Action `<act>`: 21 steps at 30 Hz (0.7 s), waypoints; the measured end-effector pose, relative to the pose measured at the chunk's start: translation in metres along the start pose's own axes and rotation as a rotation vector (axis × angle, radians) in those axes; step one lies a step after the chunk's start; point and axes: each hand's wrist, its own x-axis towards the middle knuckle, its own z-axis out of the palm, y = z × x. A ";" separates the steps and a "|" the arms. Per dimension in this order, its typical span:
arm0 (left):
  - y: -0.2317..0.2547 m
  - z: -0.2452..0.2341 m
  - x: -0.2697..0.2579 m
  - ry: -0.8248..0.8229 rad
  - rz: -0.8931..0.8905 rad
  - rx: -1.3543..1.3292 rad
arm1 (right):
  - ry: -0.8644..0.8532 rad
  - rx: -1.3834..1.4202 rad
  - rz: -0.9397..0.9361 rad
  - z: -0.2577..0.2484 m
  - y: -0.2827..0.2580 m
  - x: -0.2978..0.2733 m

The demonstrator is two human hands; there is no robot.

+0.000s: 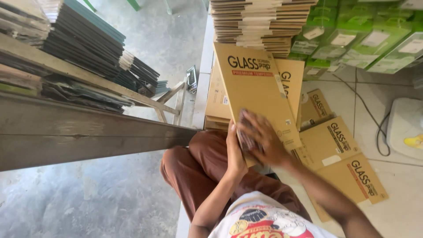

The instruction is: Wiping down individual screen protector packages with a cloth to clean them.

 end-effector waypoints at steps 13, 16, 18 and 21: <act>0.003 -0.014 0.007 0.045 0.156 0.405 | 0.096 -0.097 0.388 0.027 0.156 0.010; -0.006 -0.050 0.019 0.044 0.183 0.256 | 0.084 -0.149 0.079 0.023 0.035 -0.034; -0.011 -0.060 0.023 0.037 0.180 0.180 | 0.036 -0.129 0.004 0.029 0.011 -0.027; -0.016 -0.075 0.019 0.032 0.165 0.193 | -0.087 -0.085 -0.102 0.033 0.027 0.025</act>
